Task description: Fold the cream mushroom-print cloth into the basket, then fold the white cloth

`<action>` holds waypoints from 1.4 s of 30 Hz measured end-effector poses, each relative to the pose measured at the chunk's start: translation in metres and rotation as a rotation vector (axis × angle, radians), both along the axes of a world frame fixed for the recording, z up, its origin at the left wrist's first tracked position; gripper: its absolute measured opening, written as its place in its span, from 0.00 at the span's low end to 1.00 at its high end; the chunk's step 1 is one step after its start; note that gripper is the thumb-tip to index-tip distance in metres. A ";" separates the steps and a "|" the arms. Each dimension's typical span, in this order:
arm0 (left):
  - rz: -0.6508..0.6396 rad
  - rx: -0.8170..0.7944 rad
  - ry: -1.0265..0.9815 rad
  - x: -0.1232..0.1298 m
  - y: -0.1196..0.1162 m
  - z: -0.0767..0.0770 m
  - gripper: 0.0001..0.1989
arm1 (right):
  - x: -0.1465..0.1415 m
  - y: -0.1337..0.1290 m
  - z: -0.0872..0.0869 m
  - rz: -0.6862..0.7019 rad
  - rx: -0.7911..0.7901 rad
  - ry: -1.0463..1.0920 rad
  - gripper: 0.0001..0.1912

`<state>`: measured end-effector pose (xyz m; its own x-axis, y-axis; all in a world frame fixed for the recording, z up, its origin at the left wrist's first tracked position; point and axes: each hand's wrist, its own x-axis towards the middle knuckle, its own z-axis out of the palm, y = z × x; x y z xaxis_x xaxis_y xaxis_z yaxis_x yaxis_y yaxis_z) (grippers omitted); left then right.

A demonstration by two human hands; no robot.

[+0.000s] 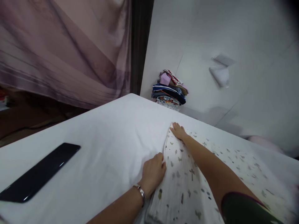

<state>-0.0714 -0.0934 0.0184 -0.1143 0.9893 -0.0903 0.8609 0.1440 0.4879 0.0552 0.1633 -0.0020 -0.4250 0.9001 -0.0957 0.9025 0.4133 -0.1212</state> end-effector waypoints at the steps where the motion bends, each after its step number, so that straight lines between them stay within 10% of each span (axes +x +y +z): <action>1: 0.002 -0.011 0.000 0.000 0.000 0.000 0.05 | -0.001 -0.004 0.002 -0.003 0.014 -0.009 0.34; 11: -0.006 -0.034 0.028 -0.002 0.003 0.003 0.06 | -0.003 -0.038 0.010 0.062 -0.050 0.060 0.36; 21: -0.018 0.007 0.012 -0.004 0.004 0.002 0.04 | 0.112 -0.048 0.017 -0.267 0.022 -0.073 0.36; 42: 0.025 -0.094 0.052 -0.002 0.010 0.016 0.09 | 0.198 -0.054 0.013 -0.348 -0.081 0.058 0.38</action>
